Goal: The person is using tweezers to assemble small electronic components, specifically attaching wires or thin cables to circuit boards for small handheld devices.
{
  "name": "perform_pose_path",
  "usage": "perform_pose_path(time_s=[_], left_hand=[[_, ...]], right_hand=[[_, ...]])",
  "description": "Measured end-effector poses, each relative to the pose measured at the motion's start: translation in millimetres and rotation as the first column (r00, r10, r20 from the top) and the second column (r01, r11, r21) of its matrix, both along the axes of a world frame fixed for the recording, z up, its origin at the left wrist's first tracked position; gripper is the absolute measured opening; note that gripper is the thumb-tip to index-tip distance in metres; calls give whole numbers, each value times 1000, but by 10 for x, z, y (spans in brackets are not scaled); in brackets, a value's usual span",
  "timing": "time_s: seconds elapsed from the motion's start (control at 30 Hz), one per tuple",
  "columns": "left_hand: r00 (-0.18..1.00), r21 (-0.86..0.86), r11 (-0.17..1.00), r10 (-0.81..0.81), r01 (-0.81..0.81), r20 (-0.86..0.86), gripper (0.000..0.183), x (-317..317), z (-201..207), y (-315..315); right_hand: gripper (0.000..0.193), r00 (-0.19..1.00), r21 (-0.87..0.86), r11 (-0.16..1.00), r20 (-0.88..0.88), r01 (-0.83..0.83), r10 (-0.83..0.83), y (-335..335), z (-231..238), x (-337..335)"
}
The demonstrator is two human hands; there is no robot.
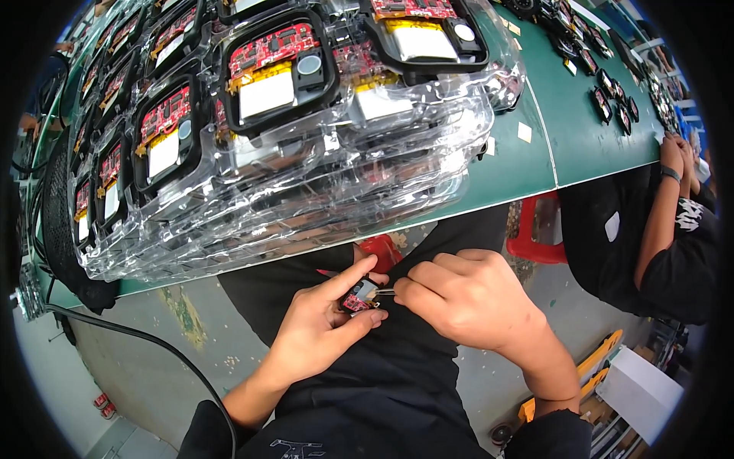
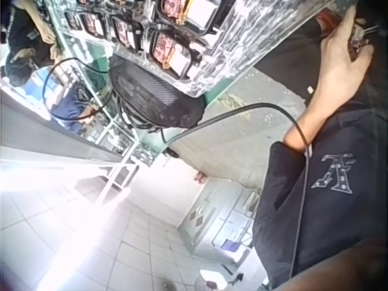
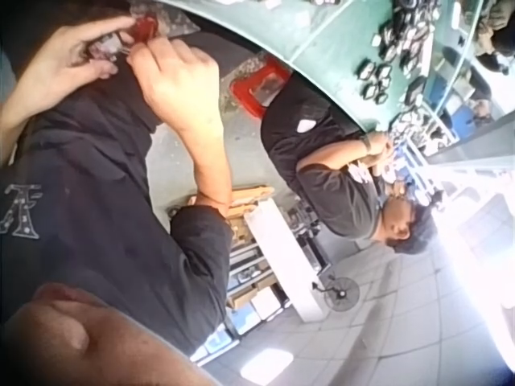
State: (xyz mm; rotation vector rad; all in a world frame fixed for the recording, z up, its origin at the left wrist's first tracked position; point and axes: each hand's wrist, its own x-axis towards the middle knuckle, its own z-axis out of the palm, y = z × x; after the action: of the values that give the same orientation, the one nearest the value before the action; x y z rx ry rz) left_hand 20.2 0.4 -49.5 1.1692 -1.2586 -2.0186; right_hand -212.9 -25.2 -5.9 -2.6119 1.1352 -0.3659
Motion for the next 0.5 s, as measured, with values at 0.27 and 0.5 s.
perform_pose_path(time_s=[0.27, 0.5], left_hand=[[997, -19, 998, -66, 67, 41, 61, 11, 12, -8], [996, 126, 990, 75, -68, -49, 45, 13, -99, -5]], right_hand=[[15, 992, 96, 992, -83, -82, 90, -38, 69, -40], [10, 999, 42, 998, -18, 52, -52, 19, 24, -59]])
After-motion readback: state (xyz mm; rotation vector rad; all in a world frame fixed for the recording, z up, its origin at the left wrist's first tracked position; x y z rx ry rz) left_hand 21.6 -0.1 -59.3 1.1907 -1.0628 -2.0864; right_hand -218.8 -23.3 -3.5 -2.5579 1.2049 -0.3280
